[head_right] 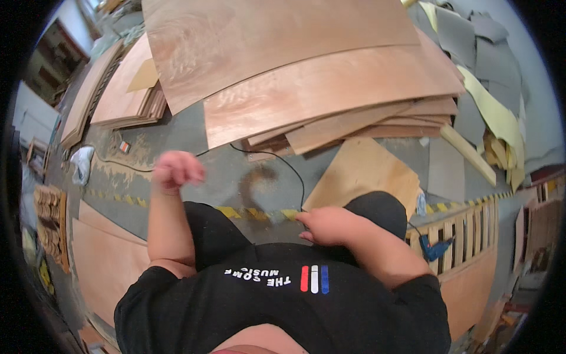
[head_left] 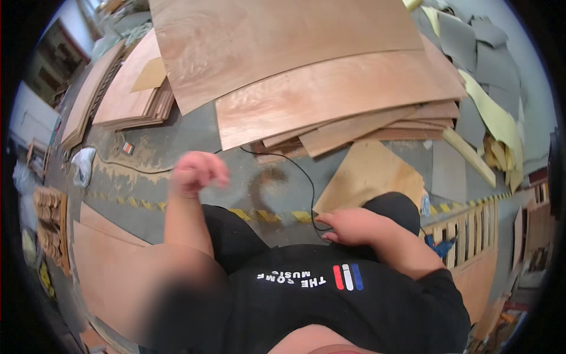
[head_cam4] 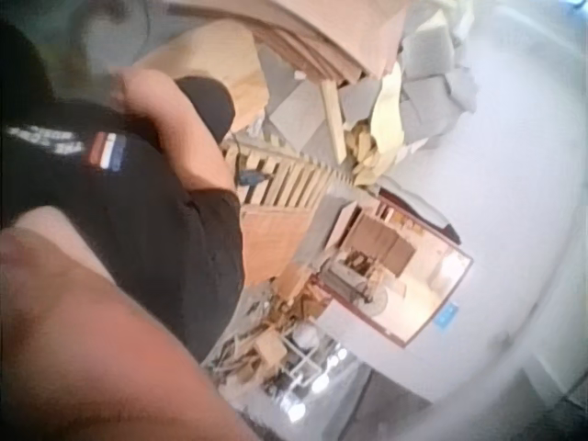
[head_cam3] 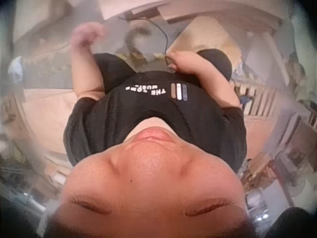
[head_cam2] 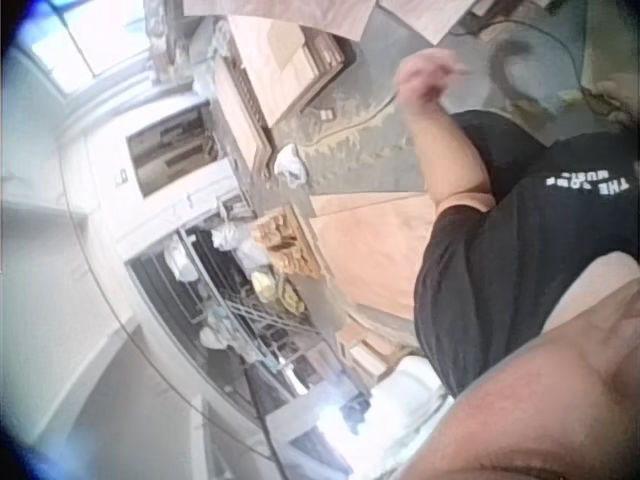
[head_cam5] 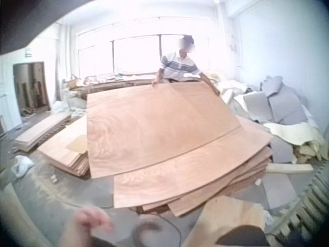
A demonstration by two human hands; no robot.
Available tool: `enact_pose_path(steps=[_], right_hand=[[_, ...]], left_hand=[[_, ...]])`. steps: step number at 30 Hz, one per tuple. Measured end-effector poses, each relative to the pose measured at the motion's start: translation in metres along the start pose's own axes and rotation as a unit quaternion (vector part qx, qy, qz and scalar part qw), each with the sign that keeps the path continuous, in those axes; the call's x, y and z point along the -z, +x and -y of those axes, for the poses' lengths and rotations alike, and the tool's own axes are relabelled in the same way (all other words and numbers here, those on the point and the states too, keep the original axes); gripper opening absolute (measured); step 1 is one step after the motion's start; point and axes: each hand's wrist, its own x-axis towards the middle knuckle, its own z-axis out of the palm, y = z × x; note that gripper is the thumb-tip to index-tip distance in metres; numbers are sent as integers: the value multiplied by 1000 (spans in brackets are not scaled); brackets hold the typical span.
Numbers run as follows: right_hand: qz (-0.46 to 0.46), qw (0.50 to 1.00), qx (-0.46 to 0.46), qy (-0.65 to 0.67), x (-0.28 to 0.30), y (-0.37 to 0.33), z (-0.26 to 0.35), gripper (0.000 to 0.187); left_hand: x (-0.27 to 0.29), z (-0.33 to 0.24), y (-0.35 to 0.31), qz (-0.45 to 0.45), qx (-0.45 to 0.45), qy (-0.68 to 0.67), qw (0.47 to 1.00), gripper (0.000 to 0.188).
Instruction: The person uses an electric drill to drill holes into a wooden board, sets the drill down, and moves the board onto a stack of plywood.
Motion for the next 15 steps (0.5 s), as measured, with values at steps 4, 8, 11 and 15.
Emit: enact_pose_path(steps=[4, 8, 11, 15], right_hand=[[-7, 1000, 13, -3, -4, 0, -4, 52], [-37, 999, 35, -10, -12, 1, -11, 50], [-42, 998, 42, -4, -10, -2, -6, 50], [-21, 1000, 15, 5, -6, 0, -4, 52]], left_hand=[[53, -13, -48, -185, -221, -191, 938, 47], [114, 4, -93, -448, -207, -216, 843, 43], [150, 24, -111, -488, -118, -202, 841, 34], [176, 51, -109, -608, 35, -175, 774, 28]])
